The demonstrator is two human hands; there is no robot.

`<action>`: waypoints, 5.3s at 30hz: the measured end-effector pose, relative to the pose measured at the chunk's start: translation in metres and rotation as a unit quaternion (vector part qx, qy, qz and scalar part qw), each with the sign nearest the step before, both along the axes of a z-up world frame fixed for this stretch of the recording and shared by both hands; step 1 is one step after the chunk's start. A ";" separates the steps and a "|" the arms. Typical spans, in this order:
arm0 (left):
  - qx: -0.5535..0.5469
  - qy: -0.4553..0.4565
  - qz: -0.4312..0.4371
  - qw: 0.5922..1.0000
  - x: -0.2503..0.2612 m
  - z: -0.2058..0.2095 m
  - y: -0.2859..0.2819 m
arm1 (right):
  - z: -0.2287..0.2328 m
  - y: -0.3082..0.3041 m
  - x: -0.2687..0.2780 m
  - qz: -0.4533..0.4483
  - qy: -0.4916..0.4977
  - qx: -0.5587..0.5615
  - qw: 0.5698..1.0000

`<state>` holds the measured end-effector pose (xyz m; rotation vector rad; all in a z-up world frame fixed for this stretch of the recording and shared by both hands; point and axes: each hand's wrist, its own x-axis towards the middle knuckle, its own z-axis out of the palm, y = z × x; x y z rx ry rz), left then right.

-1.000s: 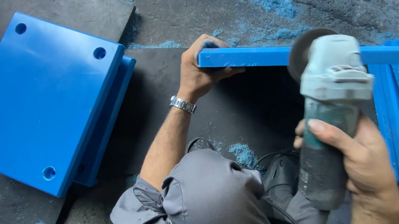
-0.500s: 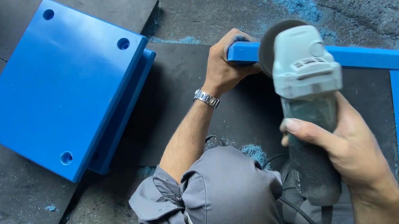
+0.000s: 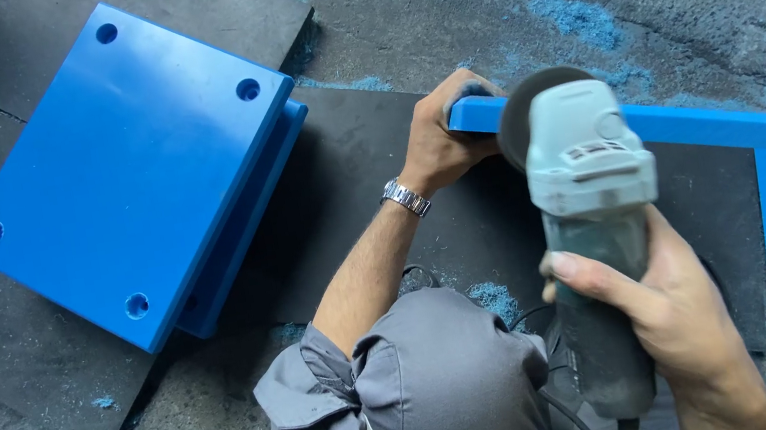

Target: Using a handheld angle grinder to finish the edges of large blue plastic blocks.

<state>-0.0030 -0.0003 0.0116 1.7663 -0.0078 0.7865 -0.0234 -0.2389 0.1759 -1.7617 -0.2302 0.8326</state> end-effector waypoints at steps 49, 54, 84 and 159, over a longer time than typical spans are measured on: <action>0.071 0.036 0.022 0.997 -0.004 0.089 0.040 | -0.053 -0.263 0.089 -0.358 0.009 0.265 0.895; 0.310 -0.036 0.026 0.950 0.037 0.176 0.003 | -0.043 -0.250 0.091 -0.344 -0.086 0.204 0.912; 0.558 0.159 -0.015 0.814 0.111 0.026 -0.110 | -0.049 -0.192 0.081 -0.289 -0.055 0.243 0.924; 0.530 0.115 0.283 0.791 -0.037 0.036 -0.005 | -0.064 -0.155 0.079 -0.246 0.017 0.194 0.949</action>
